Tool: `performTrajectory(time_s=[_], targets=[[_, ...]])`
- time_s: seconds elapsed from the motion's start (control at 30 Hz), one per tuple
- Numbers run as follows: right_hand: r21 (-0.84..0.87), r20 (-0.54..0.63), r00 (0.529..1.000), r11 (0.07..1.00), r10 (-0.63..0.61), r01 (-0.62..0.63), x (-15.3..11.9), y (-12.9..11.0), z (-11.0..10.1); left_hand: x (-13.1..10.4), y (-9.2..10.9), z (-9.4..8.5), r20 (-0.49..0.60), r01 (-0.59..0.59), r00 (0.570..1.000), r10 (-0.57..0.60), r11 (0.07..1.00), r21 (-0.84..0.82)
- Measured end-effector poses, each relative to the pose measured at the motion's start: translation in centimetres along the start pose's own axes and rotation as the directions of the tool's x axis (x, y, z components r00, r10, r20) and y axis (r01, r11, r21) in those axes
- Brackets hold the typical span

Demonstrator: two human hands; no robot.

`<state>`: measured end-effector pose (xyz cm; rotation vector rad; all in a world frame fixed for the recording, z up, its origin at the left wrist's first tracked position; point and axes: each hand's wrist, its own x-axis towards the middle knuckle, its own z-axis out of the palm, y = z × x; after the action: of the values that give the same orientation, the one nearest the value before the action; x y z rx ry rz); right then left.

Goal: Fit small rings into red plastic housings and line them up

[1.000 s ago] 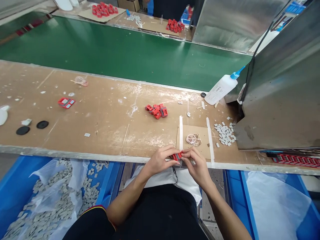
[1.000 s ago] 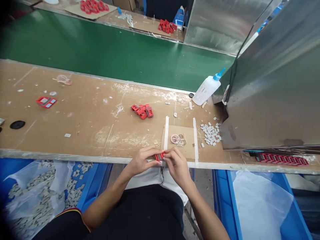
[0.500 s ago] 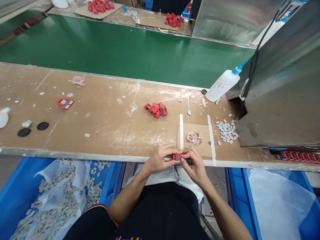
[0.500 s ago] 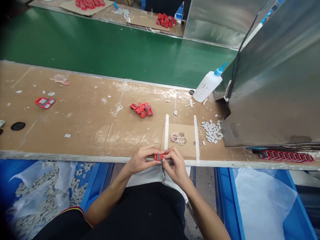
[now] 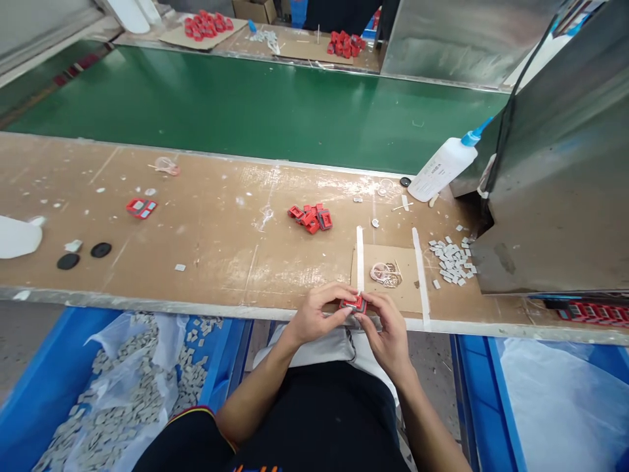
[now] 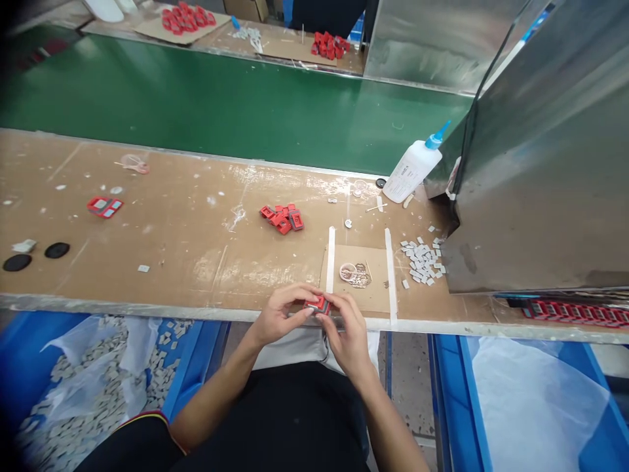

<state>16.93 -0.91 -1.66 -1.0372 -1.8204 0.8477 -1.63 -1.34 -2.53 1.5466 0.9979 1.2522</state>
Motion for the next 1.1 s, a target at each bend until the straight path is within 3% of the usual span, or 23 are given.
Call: performTrajectory(time_s=[0.1,0.37,0.5,0.6,0.8,0.87,0.97,1.1], targets=[[-0.04,0.013,1.0,0.999,0.005,-0.005,0.1,0.0,0.0,0.4,0.4,0.0,-0.021,-0.009,1.0,0.01,0.998,0.054],[-0.1,0.11,0.993,0.993,-0.045,0.056,0.4,-0.3,-0.7,0.9,1.0,-0.1,0.028,0.047,0.998,-0.047,0.999,0.014],[-0.073,0.011,1.0,0.997,-0.023,0.023,-0.2,0.1,0.0,1.0,1.0,0.3,0.018,0.08,0.997,-0.08,0.996,0.025],[0.009,-0.094,0.994,0.999,0.054,-0.054,-1.0,0.8,0.8,0.9,1.1,0.4,0.03,0.122,0.992,-0.123,0.992,0.022],[0.342,-0.126,0.971,0.927,0.205,-0.152,-1.8,2.7,2.3,0.2,1.0,0.3,0.012,0.293,0.956,-0.293,0.956,0.017],[0.299,-0.131,0.977,0.946,0.166,-0.121,-1.5,2.7,2.2,0.1,1.0,0.3,-0.002,0.312,0.95,-0.312,0.95,0.021],[0.055,-0.123,0.992,0.998,0.016,-0.009,-0.5,2.0,1.0,0.2,1.0,0.4,-0.014,0.304,0.953,-0.304,0.952,0.034],[-0.178,0.068,0.99,0.975,-0.122,0.132,1.0,0.7,-1.5,0.3,1.2,0.3,0.025,0.288,0.956,-0.293,0.95,0.122]])
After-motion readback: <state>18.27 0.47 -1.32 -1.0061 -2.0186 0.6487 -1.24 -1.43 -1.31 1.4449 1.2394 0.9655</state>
